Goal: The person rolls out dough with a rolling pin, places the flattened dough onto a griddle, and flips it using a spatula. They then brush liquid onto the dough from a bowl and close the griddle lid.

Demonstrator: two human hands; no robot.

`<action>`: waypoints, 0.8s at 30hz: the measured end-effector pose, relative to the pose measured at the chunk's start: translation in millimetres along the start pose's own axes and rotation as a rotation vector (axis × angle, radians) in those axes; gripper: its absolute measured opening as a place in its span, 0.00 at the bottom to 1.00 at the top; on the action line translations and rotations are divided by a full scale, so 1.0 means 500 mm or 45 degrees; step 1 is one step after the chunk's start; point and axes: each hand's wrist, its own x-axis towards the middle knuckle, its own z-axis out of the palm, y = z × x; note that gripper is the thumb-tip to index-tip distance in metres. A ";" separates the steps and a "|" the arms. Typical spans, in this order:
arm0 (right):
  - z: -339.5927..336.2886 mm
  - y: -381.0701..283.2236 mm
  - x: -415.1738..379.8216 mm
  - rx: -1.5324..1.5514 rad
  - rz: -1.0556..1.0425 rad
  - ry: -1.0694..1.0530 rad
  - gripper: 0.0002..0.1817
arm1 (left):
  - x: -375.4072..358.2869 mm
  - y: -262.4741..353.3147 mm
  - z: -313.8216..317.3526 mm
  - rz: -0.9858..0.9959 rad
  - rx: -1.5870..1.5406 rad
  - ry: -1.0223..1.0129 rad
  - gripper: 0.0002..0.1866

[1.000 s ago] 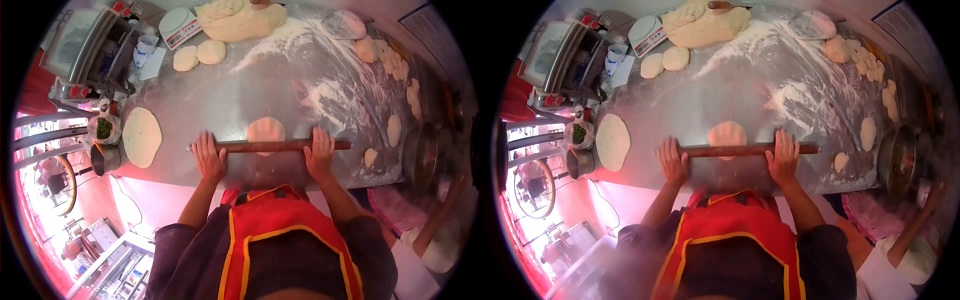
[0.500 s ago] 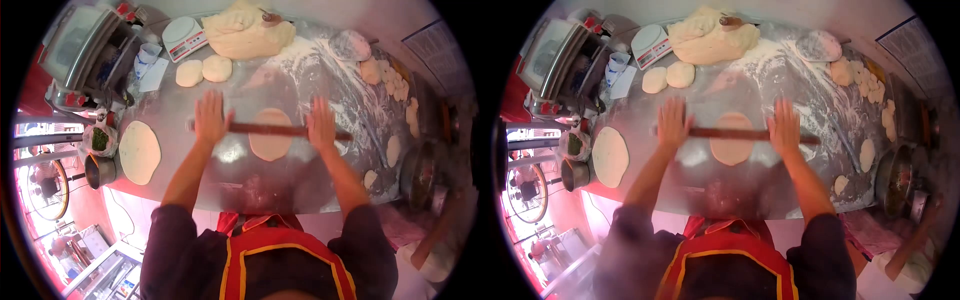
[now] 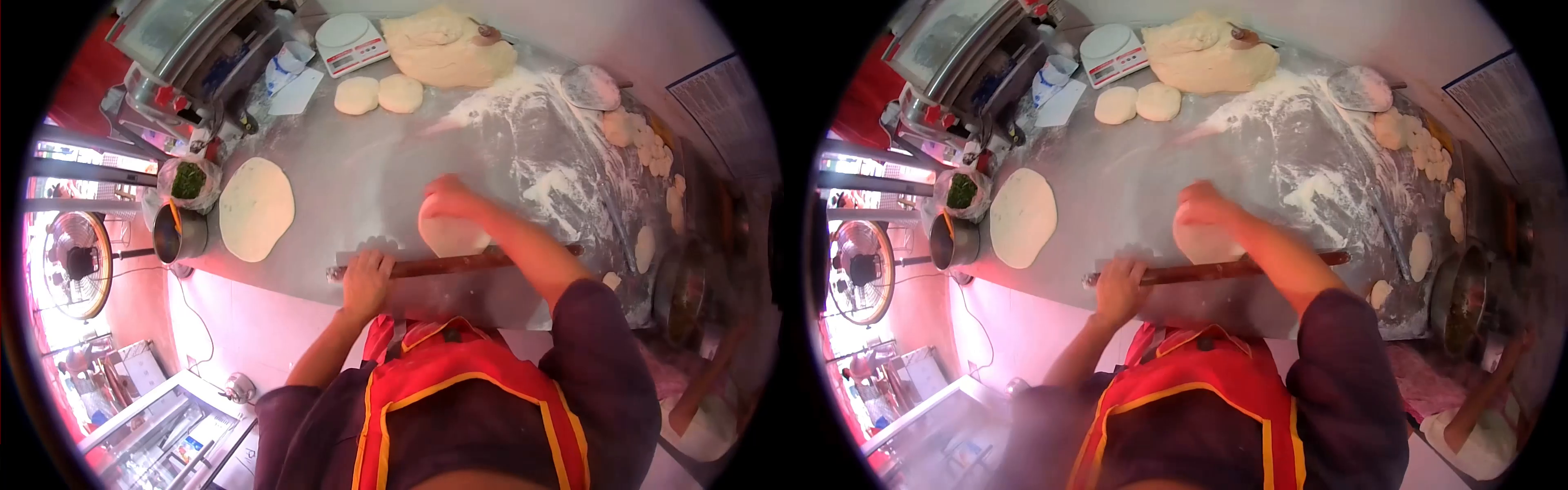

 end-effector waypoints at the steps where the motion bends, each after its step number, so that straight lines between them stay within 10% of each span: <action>1: 0.040 -0.008 0.018 -0.042 -0.236 0.083 0.10 | -0.021 0.006 0.001 -0.010 0.002 0.012 0.16; 2: 0.081 -0.015 0.036 -0.099 -0.468 0.176 0.10 | -0.036 0.011 0.002 -0.024 0.004 0.026 0.15; 7: -0.005 -0.068 -0.028 0.294 0.480 0.351 0.10 | -0.031 -0.011 -0.012 -0.048 0.056 0.021 0.15; 14: 0.089 -0.114 -0.465 -0.748 0.542 0.746 0.25 | -0.022 -0.047 0.058 -0.220 0.046 0.123 0.28; 24: -0.112 0.150 -0.219 -0.893 0.866 0.850 0.30 | 0.463 -0.139 0.079 -0.080 0.348 0.253 0.34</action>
